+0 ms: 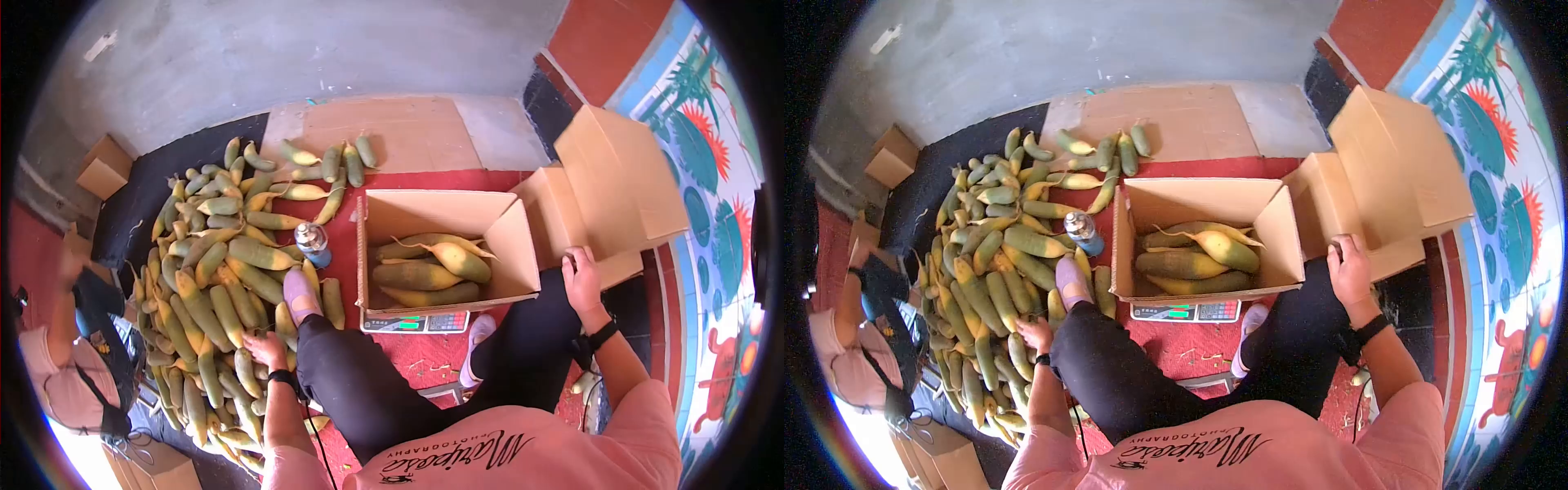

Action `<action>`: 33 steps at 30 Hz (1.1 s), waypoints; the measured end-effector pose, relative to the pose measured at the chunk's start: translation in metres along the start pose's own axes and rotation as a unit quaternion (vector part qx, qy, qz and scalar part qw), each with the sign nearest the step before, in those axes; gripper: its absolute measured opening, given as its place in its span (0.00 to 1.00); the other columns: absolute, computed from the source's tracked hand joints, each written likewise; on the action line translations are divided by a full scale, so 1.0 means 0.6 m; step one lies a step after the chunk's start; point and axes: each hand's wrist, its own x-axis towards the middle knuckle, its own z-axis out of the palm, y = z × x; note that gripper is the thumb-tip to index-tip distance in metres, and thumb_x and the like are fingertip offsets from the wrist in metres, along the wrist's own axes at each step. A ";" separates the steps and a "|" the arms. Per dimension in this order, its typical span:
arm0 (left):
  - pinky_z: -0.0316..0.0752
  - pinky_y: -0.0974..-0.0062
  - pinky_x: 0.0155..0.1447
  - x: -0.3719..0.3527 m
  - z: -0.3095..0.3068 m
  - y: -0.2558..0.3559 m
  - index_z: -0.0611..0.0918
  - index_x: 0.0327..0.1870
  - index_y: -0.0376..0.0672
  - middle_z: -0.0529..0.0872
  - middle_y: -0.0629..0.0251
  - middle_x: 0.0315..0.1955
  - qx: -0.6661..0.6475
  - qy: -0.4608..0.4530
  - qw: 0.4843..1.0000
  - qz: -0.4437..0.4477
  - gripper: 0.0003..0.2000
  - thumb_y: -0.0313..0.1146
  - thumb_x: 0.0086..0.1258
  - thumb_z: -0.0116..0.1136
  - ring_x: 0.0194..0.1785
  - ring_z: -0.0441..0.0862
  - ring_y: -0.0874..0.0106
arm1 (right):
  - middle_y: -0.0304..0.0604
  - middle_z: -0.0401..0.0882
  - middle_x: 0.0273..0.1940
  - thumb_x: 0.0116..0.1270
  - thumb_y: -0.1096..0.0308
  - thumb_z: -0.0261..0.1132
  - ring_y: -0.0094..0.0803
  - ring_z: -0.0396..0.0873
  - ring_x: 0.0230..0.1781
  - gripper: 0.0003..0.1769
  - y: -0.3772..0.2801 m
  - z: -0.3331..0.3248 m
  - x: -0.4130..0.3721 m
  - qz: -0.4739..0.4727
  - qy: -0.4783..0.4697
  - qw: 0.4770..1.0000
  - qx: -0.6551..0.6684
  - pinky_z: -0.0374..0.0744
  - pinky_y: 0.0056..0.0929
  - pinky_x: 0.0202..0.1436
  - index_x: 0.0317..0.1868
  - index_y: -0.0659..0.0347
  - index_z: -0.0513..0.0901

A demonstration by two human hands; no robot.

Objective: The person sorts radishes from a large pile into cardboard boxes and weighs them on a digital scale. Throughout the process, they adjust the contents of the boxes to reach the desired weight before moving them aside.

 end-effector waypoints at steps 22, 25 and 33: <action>0.56 0.80 0.18 0.034 -0.180 -0.019 0.69 0.23 0.46 0.64 0.75 0.12 -0.501 -0.269 0.813 -0.126 0.16 0.45 0.69 0.49 0.13 0.59 0.79 | 0.51 0.74 0.35 0.60 0.74 0.58 0.46 0.75 0.35 0.07 0.000 -0.001 0.000 -0.002 0.001 1.000 0.011 0.74 0.37 0.40 0.39 0.65 0.76; 0.55 0.80 0.20 -0.002 -0.277 0.011 0.68 0.23 0.46 0.63 0.75 0.12 -0.541 -0.258 0.796 -0.084 0.17 0.45 0.71 0.47 0.15 0.58 0.79 | 0.50 0.74 0.35 0.60 0.73 0.58 0.46 0.75 0.35 0.07 0.000 -0.002 -0.002 -0.010 0.009 1.000 0.008 0.74 0.37 0.40 0.39 0.64 0.76; 0.55 0.82 0.22 -0.118 -0.504 0.101 0.67 0.21 0.45 0.61 0.75 0.11 -0.471 -0.259 0.843 0.032 0.18 0.43 0.74 0.43 0.14 0.57 0.81 | 0.49 0.75 0.36 0.61 0.72 0.58 0.45 0.77 0.36 0.07 0.012 -0.001 -0.010 -0.030 0.030 0.999 0.024 0.75 0.38 0.41 0.40 0.63 0.75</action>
